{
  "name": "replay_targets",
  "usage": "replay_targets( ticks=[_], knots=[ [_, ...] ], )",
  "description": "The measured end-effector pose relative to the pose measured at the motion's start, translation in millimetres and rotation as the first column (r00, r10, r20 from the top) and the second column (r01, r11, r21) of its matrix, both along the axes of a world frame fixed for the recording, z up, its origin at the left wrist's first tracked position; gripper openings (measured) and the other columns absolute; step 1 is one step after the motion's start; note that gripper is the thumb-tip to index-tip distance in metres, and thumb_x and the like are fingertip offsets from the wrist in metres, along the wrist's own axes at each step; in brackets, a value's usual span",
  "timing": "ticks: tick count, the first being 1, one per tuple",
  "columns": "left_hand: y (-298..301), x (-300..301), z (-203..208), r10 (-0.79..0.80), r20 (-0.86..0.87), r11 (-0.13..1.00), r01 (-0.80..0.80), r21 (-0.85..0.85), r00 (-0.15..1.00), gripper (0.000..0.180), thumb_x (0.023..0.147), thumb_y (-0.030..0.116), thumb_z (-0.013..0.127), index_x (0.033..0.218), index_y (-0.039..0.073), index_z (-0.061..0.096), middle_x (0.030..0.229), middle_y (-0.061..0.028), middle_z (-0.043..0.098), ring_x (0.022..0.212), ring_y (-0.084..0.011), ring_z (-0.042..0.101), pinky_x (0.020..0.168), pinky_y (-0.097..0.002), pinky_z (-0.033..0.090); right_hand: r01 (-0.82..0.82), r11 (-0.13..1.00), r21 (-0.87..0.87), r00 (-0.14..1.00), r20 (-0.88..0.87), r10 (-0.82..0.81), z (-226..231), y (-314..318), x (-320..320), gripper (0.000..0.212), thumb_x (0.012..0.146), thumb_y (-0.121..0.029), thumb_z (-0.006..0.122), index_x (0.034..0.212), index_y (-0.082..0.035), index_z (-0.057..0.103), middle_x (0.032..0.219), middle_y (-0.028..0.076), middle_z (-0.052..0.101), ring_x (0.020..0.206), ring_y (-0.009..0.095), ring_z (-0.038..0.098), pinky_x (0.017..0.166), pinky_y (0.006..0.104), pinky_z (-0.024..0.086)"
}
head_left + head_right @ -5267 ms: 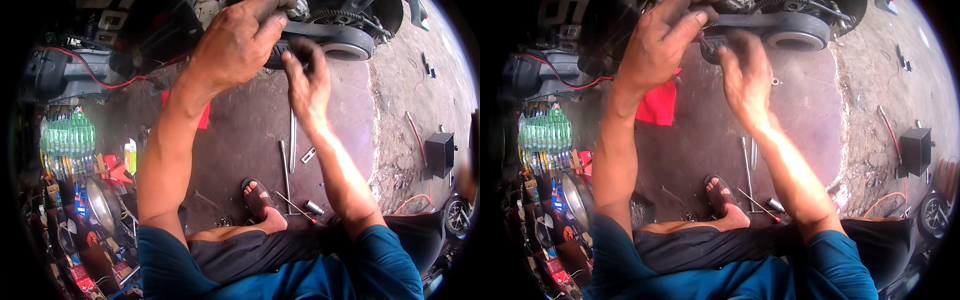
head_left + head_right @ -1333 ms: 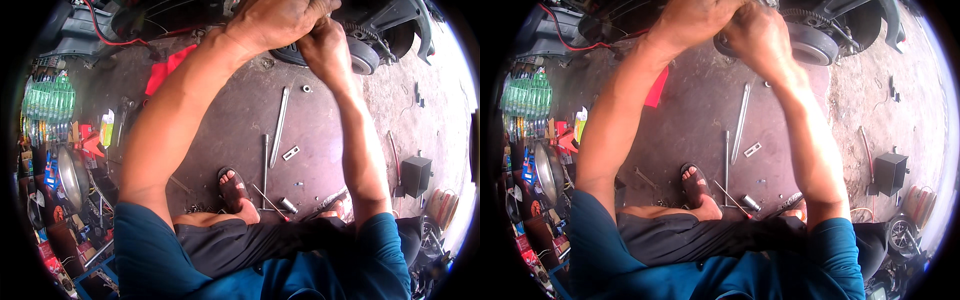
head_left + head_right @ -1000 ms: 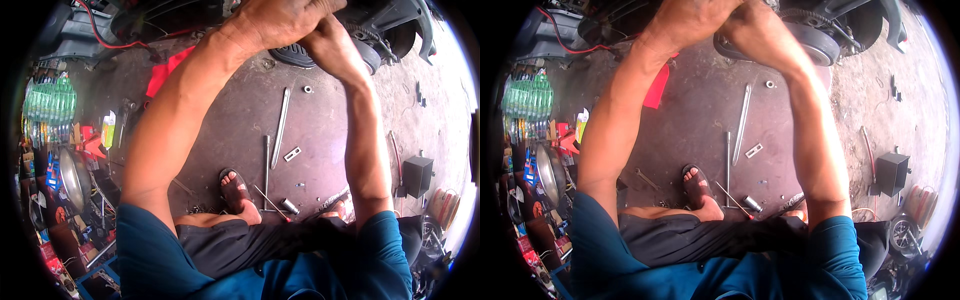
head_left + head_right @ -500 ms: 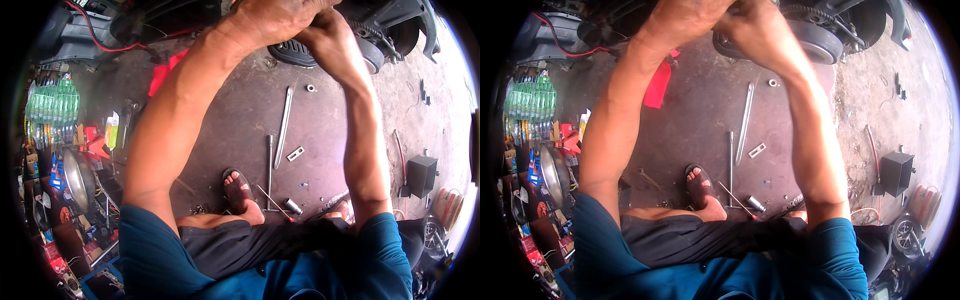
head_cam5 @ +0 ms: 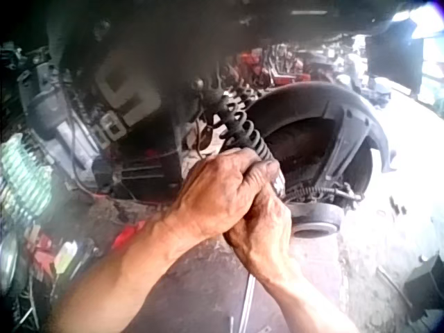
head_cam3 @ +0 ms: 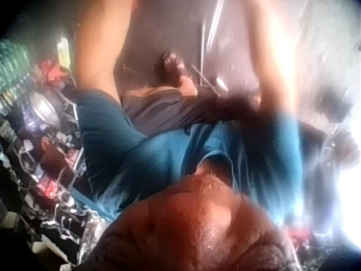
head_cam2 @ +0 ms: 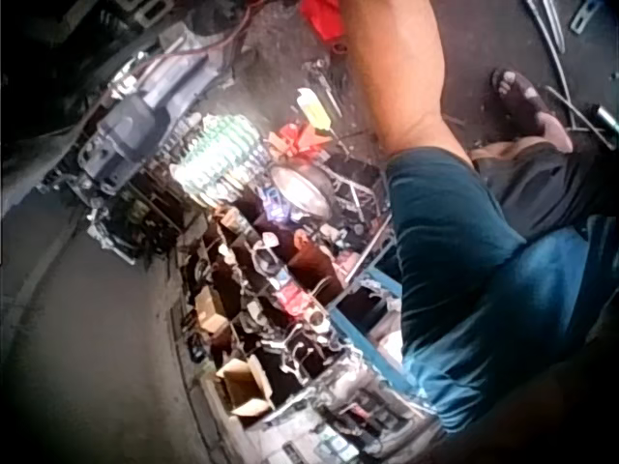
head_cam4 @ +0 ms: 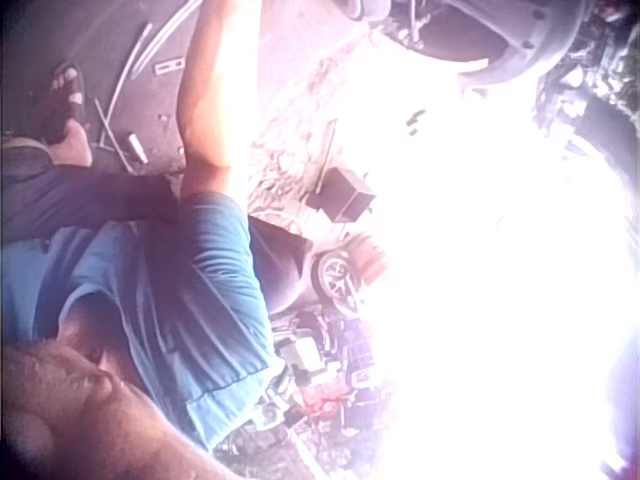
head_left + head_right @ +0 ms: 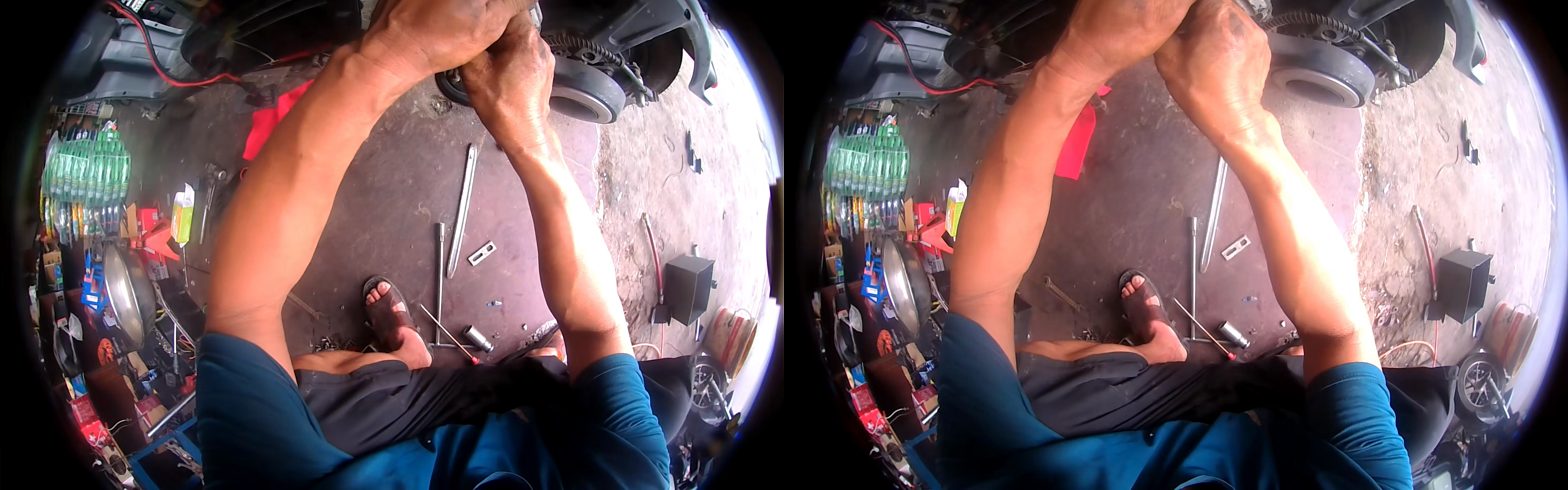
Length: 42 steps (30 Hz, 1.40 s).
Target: The person repairs a scooter by unfastening parts of the footrest with a screwdriver, cutting wire with scissors, fastening components with a power tool, and maneuvering the scooter by the handlebars.
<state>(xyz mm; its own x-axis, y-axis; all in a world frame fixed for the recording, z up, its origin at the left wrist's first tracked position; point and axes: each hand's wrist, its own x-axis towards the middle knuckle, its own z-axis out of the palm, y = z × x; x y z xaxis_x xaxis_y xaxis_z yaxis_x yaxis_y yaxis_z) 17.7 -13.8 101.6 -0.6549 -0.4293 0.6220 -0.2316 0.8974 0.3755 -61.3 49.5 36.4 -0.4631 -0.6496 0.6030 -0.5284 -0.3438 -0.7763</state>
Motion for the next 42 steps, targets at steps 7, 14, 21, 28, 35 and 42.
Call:
replay_targets(
  ticks=[7,14,21,28,35,42],
  knots=[
    [16,-14,-8,0.053,-0.101,0.963,-0.078,-0.258,0.993,0.023,0.092,0.024,0.057,0.085,0.003,0.06,0.079,-0.019,0.06,0.074,-0.0403,0.061,0.066,-0.0464,0.049,0.278,0.96,-0.044,0.941,-0.187,-0.281,-17,-9,-2,0.048,0.083,-0.024,0.067,0.118,0.003,0.05,0.092,0.026,0.064,0.086,0.045,0.061,0.072,0.0474,0.05],
    [4,-4,-19,0.037,-0.152,0.996,-0.049,-0.078,0.988,0.021,0.094,0.018,0.051,0.098,0.0,0.062,0.091,-0.0205,0.066,0.085,-0.0403,0.063,0.074,-0.0457,0.05,-0.551,0.83,0.089,0.801,0.336,0.496,8,13,-33,0.031,0.09,-0.004,0.058,0.12,0.003,0.053,0.108,0.008,0.064,0.101,0.017,0.058,0.089,0.0309,0.048],
    [4,-5,-19,-0.125,-0.157,0.991,0.131,0.03,0.98,0.023,0.095,0.019,0.053,0.099,-0.001,0.063,0.092,-0.0208,0.067,0.086,-0.0398,0.064,0.075,-0.0438,0.051,-0.578,0.816,-0.007,0.762,0.352,0.543,-5,7,-34,0.014,0.093,-0.001,0.053,0.101,0.004,0.064,0.093,0.005,0.069,0.088,0.014,0.06,0.082,0.0288,0.049],
    [13,-15,-12,0.108,-0.057,0.99,-0.102,0.1,0.992,0.025,0.095,0.027,0.054,0.089,0.004,0.062,0.082,-0.0205,0.066,0.079,-0.0413,0.064,0.067,-0.047,0.049,0.008,0.99,0.142,1.0,-0.004,-0.007,1,8,-8,0.026,0.077,-0.016,0.07,0.099,-0.002,0.064,0.095,0.024,0.067,0.09,0.032,0.067,0.076,0.0369,0.051],
    [14,-8,-32,-0.043,-0.239,0.978,0.09,0.189,0.97,0.02,0.098,0.02,0.05,0.095,0.003,0.06,0.08,-0.0184,0.065,0.081,-0.0403,0.063,0.069,-0.0445,0.049,0.051,0.989,0.142,0.998,0.021,-0.054,-5,24,-5,0.034,0.078,-0.019,0.066,0.103,0.004,0.063,0.098,0.02,0.069,0.093,0.026,0.066,0.084,0.0374,0.049],
    [35,-23,-22,0.246,-0.418,0.85,0.013,0.527,0.874,0.042,0.096,0.037,0.059,0.073,0.003,0.063,0.055,-0.0006,0.052,0.049,-0.012,0.047,0.047,-0.0275,0.035,0.355,0.934,0.031,0.637,0.724,-0.266,-76,58,-5,0.024,0.089,-0.022,0.069,0.101,-0.004,0.058,0.091,0.003,0.062,0.078,0.01,0.057,0.063,0.0244,0.047]
  ],
)
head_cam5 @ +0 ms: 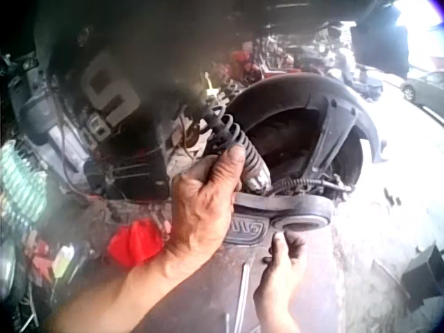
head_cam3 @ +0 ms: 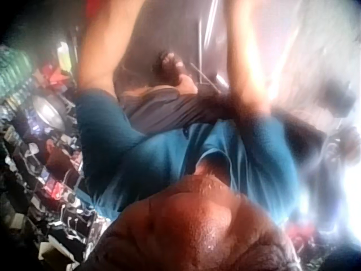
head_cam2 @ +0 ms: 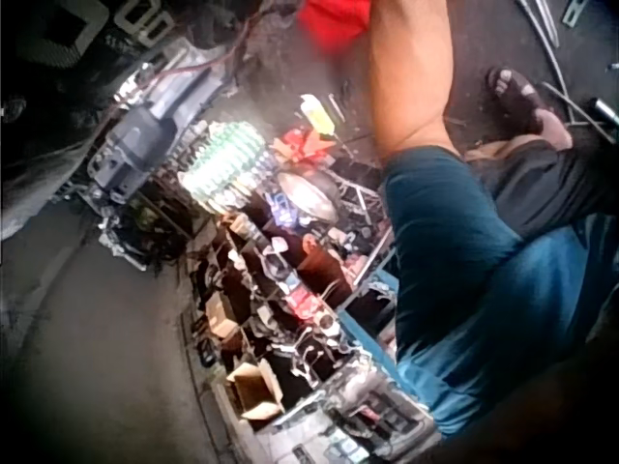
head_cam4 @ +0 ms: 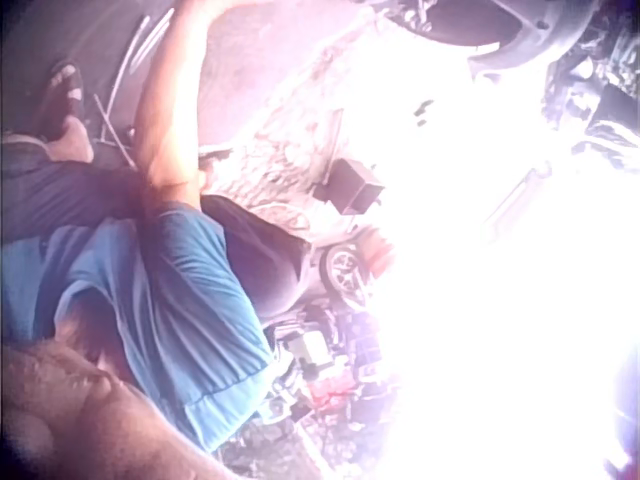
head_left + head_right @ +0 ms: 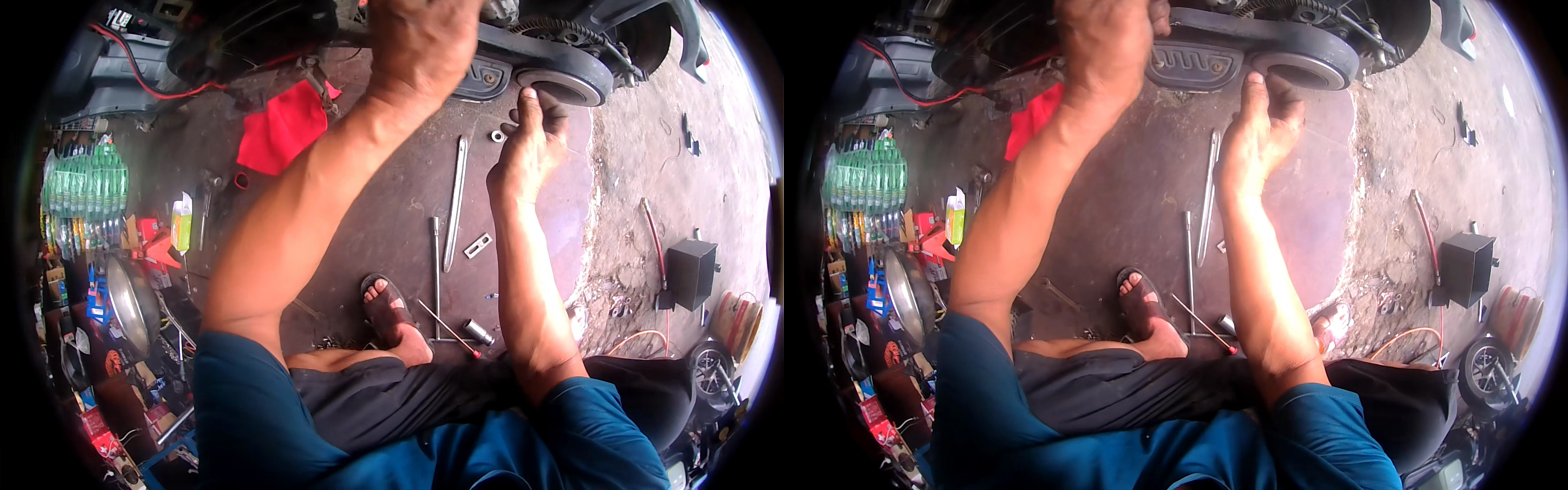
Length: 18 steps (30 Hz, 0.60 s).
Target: The person repairs a scooter by unfastening parts of the footrest with a screwdriver, cutting wire with scissors, fastening components with a power tool, and maneuvering the scooter by the handlebars.
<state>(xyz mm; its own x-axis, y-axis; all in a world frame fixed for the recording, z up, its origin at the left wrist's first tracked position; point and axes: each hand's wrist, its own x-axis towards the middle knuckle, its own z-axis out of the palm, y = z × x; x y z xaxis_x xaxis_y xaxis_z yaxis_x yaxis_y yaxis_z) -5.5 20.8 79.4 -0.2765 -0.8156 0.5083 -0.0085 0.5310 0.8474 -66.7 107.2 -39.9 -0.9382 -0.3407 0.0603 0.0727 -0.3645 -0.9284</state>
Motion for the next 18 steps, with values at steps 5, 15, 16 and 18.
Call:
replay_targets(
  ticks=[5,15,16,18],
  knots=[
    [-49,32,9,-0.662,-0.156,0.62,0.653,0.436,0.733,0.043,0.094,0.036,0.063,0.062,0.008,0.054,0.049,0.0001,0.044,0.043,-0.009,0.044,0.043,-0.0258,0.038,-0.351,0.934,0.072,0.894,0.323,0.311,5,-7,8,0.038,0.088,-0.032,0.07,0.109,-0.003,0.058,0.095,0.004,0.062,0.076,0.011,0.057,0.061,0.0261,0.049],
    [-28,11,13,-0.432,-0.135,0.752,0.439,0.491,0.892,0.043,0.099,0.029,0.052,0.06,0.012,0.045,0.049,0.0004,0.04,0.04,-0.0102,0.038,0.041,-0.0253,0.034,-0.486,0.874,-0.011,0.78,0.447,0.439,6,-10,1,0.031,0.087,-0.022,0.07,0.103,0.0,0.057,0.09,0.007,0.064,0.074,0.016,0.062,0.062,0.0295,0.051],
    [-39,18,15,-0.614,-0.102,0.635,0.566,0.526,0.783,0.045,0.099,0.03,0.052,0.058,0.012,0.044,0.049,-0.0006,0.04,0.039,-0.0111,0.038,0.041,-0.0265,0.035,-0.491,0.871,-0.03,0.766,0.461,0.448,8,-12,1,0.03,0.086,-0.021,0.07,0.103,0.0,0.057,0.089,0.008,0.064,0.073,0.016,0.062,0.062,0.0296,0.051],
    [-66,31,7,-0.73,-0.251,0.445,0.72,0.532,0.636,0.044,0.098,0.029,0.053,0.059,0.011,0.045,0.049,-0.0012,0.042,0.039,-0.012,0.039,0.041,-0.0277,0.034,-0.499,0.865,-0.057,0.755,0.461,0.466,6,-14,4,0.03,0.086,-0.022,0.071,0.102,0.0,0.057,0.089,0.008,0.064,0.072,0.017,0.062,0.062,0.0298,0.051]
  ],
)
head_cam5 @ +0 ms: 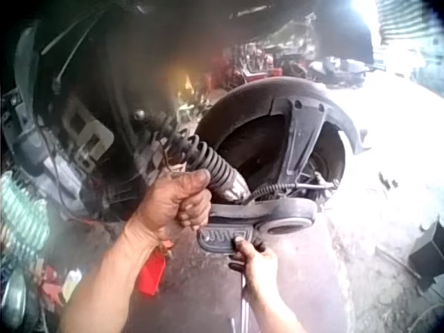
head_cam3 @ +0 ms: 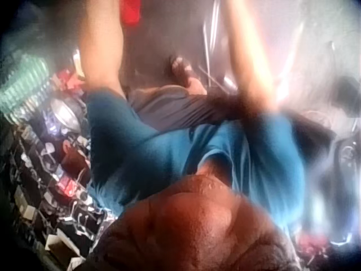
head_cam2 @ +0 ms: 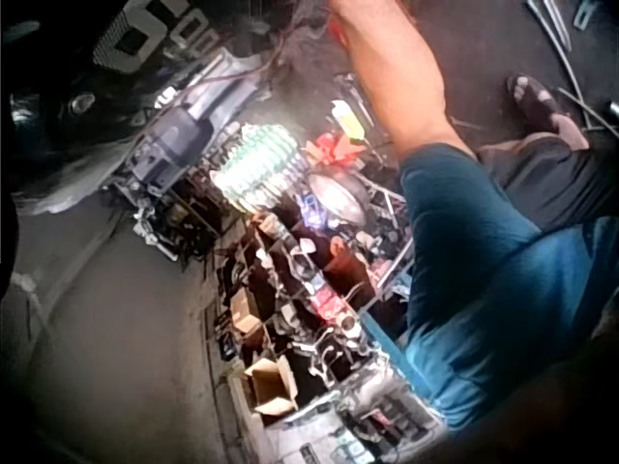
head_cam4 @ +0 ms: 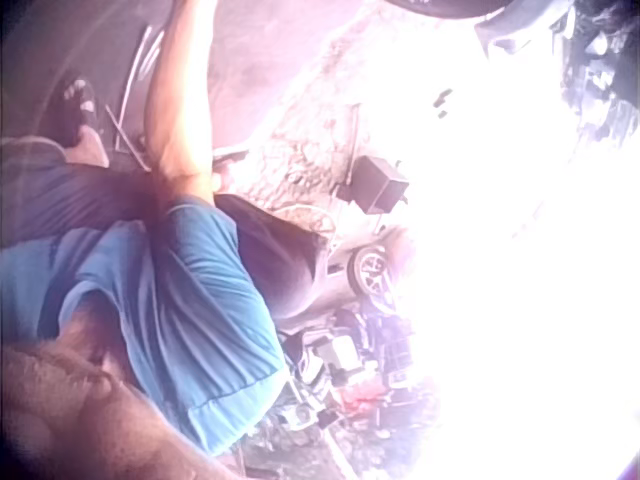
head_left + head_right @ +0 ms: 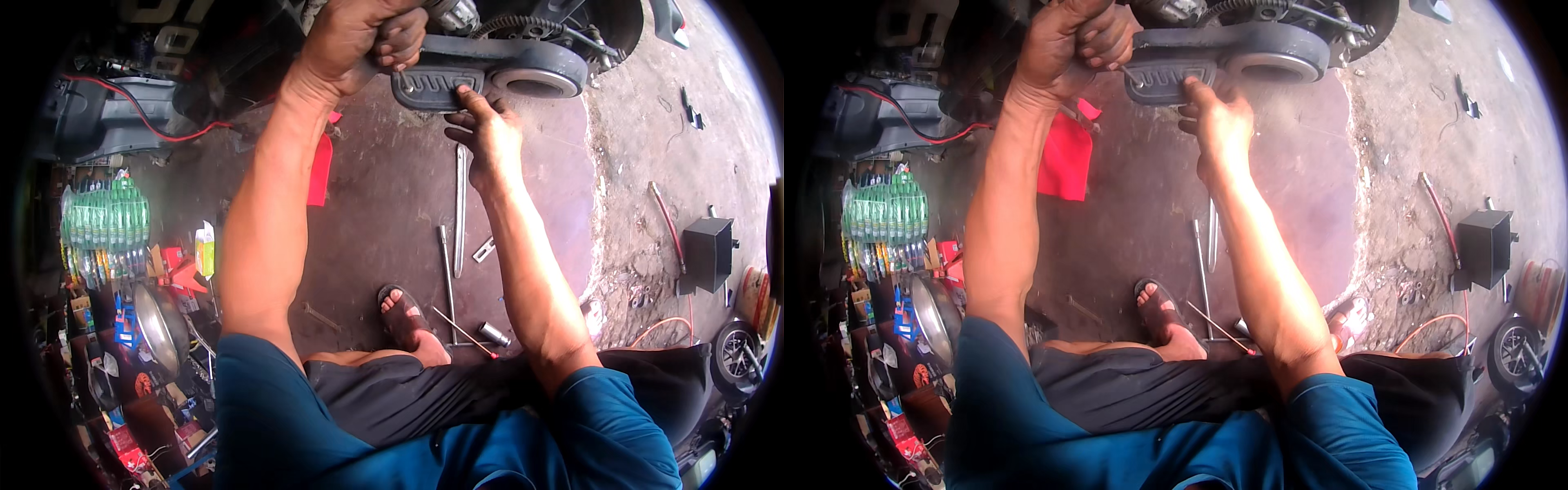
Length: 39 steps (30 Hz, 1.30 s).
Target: The person repairs a scooter by unfastening parts of the footrest with a screwdriver, cutting wire with scissors, fastening components with a power tool, and maneuvering the scooter by the handlebars.
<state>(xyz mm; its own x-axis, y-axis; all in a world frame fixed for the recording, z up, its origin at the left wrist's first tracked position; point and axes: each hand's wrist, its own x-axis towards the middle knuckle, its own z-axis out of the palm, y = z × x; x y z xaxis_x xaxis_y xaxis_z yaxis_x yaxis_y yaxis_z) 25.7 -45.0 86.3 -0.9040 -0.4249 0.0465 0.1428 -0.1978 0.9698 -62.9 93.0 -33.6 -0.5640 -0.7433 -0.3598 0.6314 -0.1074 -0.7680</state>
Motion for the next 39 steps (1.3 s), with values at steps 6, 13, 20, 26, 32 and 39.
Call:
replay_targets(
  ticks=[6,13,20,26,32,39],
  knots=[
    [47,-34,-14,0.814,-0.174,0.533,-0.832,-0.153,0.554,0.039,0.097,0.028,0.054,0.062,0.011,0.048,0.05,-0.0004,0.043,0.04,-0.0123,0.04,0.042,-0.0278,0.033,-0.02,0.999,0.041,1.0,0.019,0.019,-3,4,-11,0.035,0.086,-0.021,0.07,0.108,0.001,0.056,0.092,0.008,0.063,0.074,0.017,0.063,0.064,0.0308,0.051],
    [2,0,2,-0.009,-0.007,0.998,0.008,-0.058,1.0,0.041,0.097,0.028,0.053,0.06,0.013,0.044,0.051,0.0005,0.039,0.045,-0.0104,0.036,0.046,-0.0253,0.034,-0.037,0.999,0.032,0.998,0.052,0.035,3,1,-3,0.028,0.089,-0.019,0.058,0.109,0.001,0.059,0.092,0.009,0.065,0.073,0.018,0.062,0.064,0.0313,0.052],
    [37,-15,1,0.428,-0.022,0.903,-0.429,-0.041,0.904,0.044,0.097,0.028,0.049,0.058,0.013,0.039,0.049,-0.0018,0.037,0.041,-0.0124,0.034,0.044,-0.0273,0.033,-0.05,0.997,0.056,0.999,0.024,0.048,3,5,-11,0.029,0.088,-0.019,0.06,0.108,0.001,0.059,0.091,0.009,0.065,0.071,0.018,0.062,0.064,0.0314,0.052],
    [19,-5,-2,0.081,-0.035,0.992,-0.084,-0.09,0.996,0.044,0.095,0.02,0.051,0.055,0.011,0.035,0.05,-0.0003,0.035,0.044,-0.0102,0.032,0.045,-0.026,0.029,-0.057,0.996,0.068,0.998,0.03,0.055,2,2,-10,0.03,0.088,-0.021,0.061,0.108,0.001,0.061,0.095,0.01,0.065,0.074,0.02,0.063,0.066,0.0331,0.052],
    [34,-9,13,0.137,-0.132,0.977,-0.156,-0.146,0.982,0.045,0.098,0.027,0.045,0.057,0.012,0.032,0.049,-0.0008,0.031,0.046,-0.0136,0.032,0.051,-0.03,0.032,-0.053,0.998,0.028,0.998,0.018,0.053,-2,11,-13,0.033,0.088,-0.023,0.06,0.11,0.002,0.06,0.1,0.01,0.064,0.077,0.019,0.064,0.067,0.0331,0.052],
    [44,-34,-8,0.283,-0.149,0.959,-0.281,0.033,0.948,0.045,0.097,0.03,0.048,0.057,0.013,0.036,0.048,-0.0023,0.035,0.04,-0.0139,0.035,0.044,-0.0285,0.033,-0.056,0.998,0.038,0.998,-0.034,0.057,-4,9,-11,0.033,0.088,-0.025,0.06,0.107,0.002,0.061,0.095,0.009,0.064,0.077,0.018,0.064,0.066,0.0294,0.051]
  ],
)
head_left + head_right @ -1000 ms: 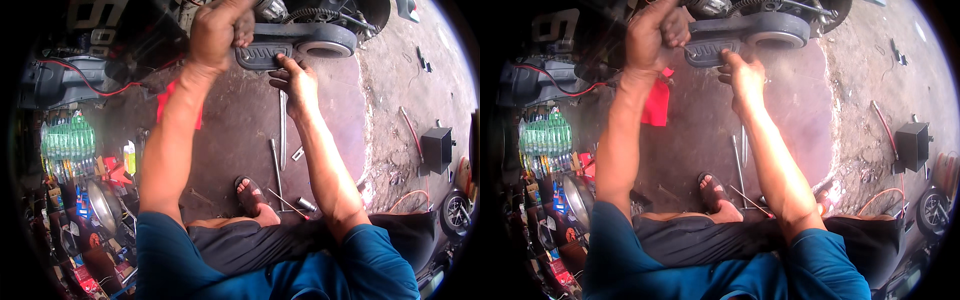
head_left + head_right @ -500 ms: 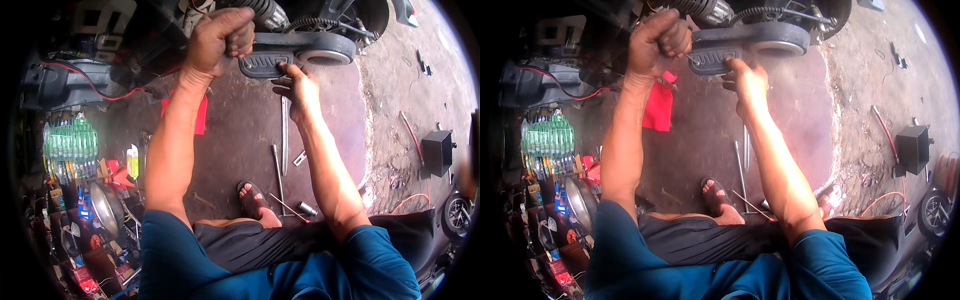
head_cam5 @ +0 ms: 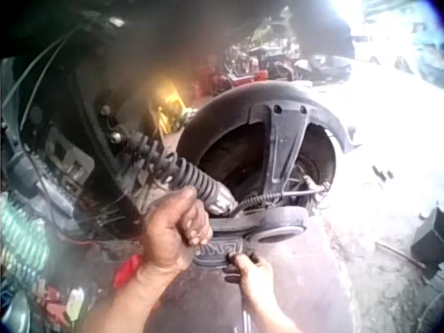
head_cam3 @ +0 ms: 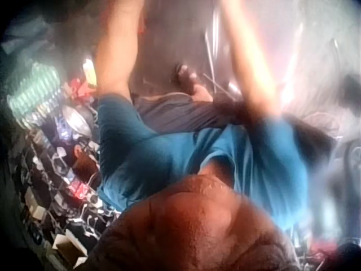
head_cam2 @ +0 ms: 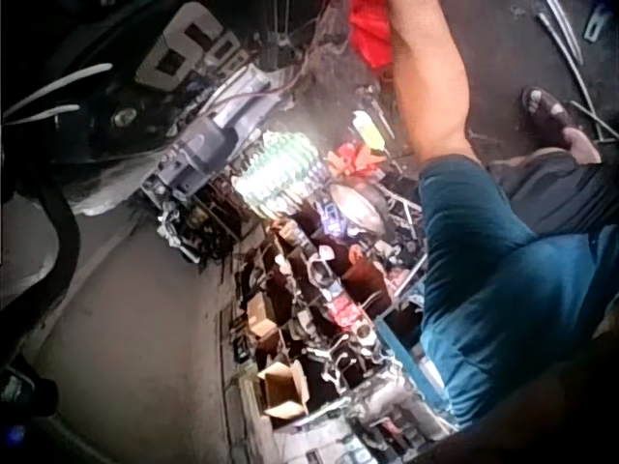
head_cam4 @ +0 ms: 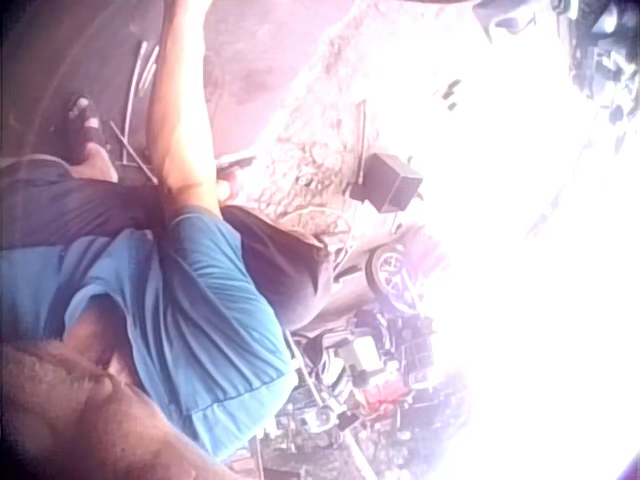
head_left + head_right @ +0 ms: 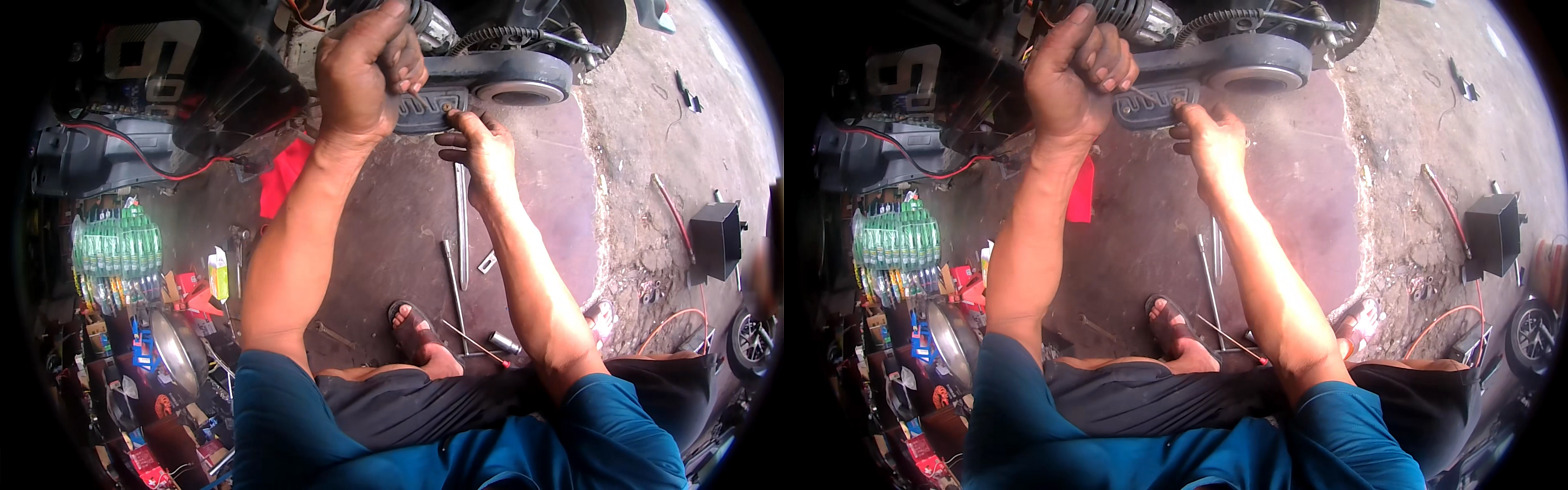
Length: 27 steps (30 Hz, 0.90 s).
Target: The person repairs a scooter by unfastening parts of the footrest with a screwdriver, cutting wire with scissors, fastening components with a power tool, and maneuvering the scooter by the handlebars.
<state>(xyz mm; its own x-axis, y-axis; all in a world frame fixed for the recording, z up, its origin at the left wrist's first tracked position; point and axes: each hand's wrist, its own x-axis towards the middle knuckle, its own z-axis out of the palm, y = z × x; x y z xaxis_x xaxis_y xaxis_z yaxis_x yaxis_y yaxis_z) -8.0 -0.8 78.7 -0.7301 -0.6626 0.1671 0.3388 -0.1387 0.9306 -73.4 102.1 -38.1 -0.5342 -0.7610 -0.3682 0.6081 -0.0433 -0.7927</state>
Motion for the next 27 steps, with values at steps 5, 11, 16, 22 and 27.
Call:
replay_targets(
  ticks=[5,11,16,22,27],
  knots=[
    [5,-9,-5,0.019,-0.025,1.0,-0.019,-0.006,1.0,0.045,0.096,0.03,0.048,0.057,0.013,0.036,0.047,-0.0025,0.036,0.04,-0.0138,0.036,0.044,-0.0286,0.033,0.022,1.0,-0.003,1.0,-0.013,-0.022,0,-1,2,0.034,0.088,-0.025,0.061,0.107,0.003,0.061,0.093,0.009,0.065,0.073,0.017,0.064,0.064,0.0294,0.05],
    [8,-14,-11,0.053,-0.03,0.997,-0.052,0.052,0.998,0.044,0.096,0.029,0.048,0.057,0.012,0.039,0.048,-0.0026,0.037,0.041,-0.0137,0.037,0.045,-0.0279,0.034,0.013,1.0,0.011,1.0,-0.025,-0.013,3,-1,3,0.034,0.089,-0.025,0.059,0.107,0.003,0.06,0.089,0.011,0.065,0.073,0.018,0.064,0.063,0.0297,0.05],
    [4,-15,-15,0.05,-0.03,0.997,-0.048,0.066,0.998,0.043,0.097,0.028,0.049,0.058,0.012,0.039,0.049,-0.0027,0.039,0.041,-0.0134,0.039,0.045,-0.0275,0.034,-0.009,1.0,0.012,0.999,-0.041,0.01,-4,-1,2,0.035,0.089,-0.027,0.06,0.107,0.003,0.06,0.089,0.011,0.065,0.071,0.018,0.064,0.064,0.0303,0.05],
    [21,-28,-13,0.313,0.045,0.939,-0.302,-0.164,0.949,0.039,0.098,0.027,0.05,0.063,0.008,0.05,0.053,-0.0013,0.046,0.045,-0.0104,0.044,0.046,-0.0245,0.036,0.116,0.993,0.019,0.967,-0.229,-0.109,-5,1,11,0.031,0.09,-0.023,0.061,0.106,0.003,0.06,0.093,0.011,0.065,0.083,0.017,0.062,0.07,0.0308,0.051],
    [3,-17,-4,0.389,0.084,0.691,-0.23,-0.686,0.917,0.038,0.101,0.027,0.046,0.077,0.002,0.062,0.068,-0.0022,0.06,0.062,-0.0124,0.055,0.056,-0.0296,0.043,0.266,0.921,-0.286,0.667,-0.635,-0.39,19,12,8,0.027,0.092,-0.015,0.06,0.113,0.002,0.06,0.107,0.015,0.066,0.099,0.024,0.063,0.087,0.0347,0.049]
  ],
)
